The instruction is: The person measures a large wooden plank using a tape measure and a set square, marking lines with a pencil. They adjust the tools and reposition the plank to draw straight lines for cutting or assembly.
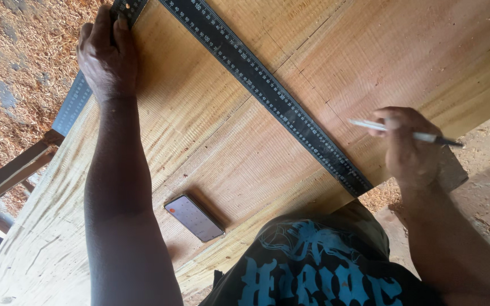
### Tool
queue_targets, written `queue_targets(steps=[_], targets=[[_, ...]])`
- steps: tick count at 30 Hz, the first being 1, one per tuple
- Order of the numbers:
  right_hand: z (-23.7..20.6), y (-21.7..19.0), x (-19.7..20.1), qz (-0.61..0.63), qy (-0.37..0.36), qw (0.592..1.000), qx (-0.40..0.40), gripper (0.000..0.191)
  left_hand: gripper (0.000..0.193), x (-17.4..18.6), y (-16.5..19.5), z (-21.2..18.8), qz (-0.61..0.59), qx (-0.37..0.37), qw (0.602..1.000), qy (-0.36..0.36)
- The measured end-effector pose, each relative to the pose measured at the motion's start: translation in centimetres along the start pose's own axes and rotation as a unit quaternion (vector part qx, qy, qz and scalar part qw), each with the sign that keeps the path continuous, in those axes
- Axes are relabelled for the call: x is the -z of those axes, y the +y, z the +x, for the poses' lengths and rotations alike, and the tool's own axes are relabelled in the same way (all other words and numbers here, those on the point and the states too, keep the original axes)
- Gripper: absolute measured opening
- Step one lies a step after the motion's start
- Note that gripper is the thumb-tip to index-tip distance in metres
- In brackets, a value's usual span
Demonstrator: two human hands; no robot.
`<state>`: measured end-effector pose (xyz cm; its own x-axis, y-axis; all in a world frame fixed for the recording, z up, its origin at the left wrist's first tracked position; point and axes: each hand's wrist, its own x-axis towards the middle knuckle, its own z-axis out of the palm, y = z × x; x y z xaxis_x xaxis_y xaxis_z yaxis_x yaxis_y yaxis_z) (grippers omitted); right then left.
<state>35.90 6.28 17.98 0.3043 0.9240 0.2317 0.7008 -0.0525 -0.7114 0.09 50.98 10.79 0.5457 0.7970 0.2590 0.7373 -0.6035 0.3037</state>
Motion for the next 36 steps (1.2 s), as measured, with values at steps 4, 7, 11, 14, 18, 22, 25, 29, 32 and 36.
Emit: queue_targets(steps=[4, 7, 11, 14, 18, 22, 25, 29, 32, 36], targets=[[0.6, -1.4, -3.2, 0.238, 0.06, 0.964, -0.097, 0.018, 0.026, 0.2, 0.3, -0.1, -0.008, 0.001, 1.0, 0.0], [-0.2, -2.8, -5.2, 0.083, 0.006, 0.994, 0.066, 0.027, 0.025, 0.1, 0.4, -0.1, -0.004, 0.003, 1.0, 0.006], [-1.8, -4.7, -6.4, 0.05, -0.054, 0.995, 0.07, 0.036, 0.024, -0.1, 0.4, -0.2, 0.007, 0.006, 1.0, 0.018], [-2.8, -5.4, -6.0, -0.01, -0.091, 0.995, 0.031, 0.039, 0.025, 0.0, 0.5, -0.4, 0.002, 0.016, 1.0, 0.016], [-3.2, -5.2, -5.8, -0.01, -0.107, 0.993, 0.04, 0.04, 0.021, 0.1, 0.6, -0.2, 0.001, 0.022, 1.0, 0.004], [-3.2, -5.1, -5.9, -0.008, -0.114, 0.992, 0.045, 0.039, 0.017, 0.0, 0.5, 0.0, -0.004, 0.057, 0.998, -0.015], [-3.2, -5.2, -5.8, -0.004, -0.111, 0.992, 0.054, 0.038, 0.016, -0.2, 0.3, -0.1, -0.02, 0.062, 0.998, -0.015], [-3.1, -5.4, -5.5, -0.009, -0.126, 0.991, 0.04, 0.037, 0.016, -0.3, 0.2, -0.3, -0.029, 0.041, 0.999, 0.001], [-3.0, -5.5, -5.5, -0.015, -0.132, 0.991, 0.035, 0.038, 0.017, -0.2, 0.2, -0.2, -0.017, 0.039, 0.999, -0.002], [-2.8, -5.4, -5.5, -0.006, -0.121, 0.992, 0.036, 0.039, 0.025, 0.0, 0.4, -0.3, -0.004, 0.043, 0.999, -0.019]])
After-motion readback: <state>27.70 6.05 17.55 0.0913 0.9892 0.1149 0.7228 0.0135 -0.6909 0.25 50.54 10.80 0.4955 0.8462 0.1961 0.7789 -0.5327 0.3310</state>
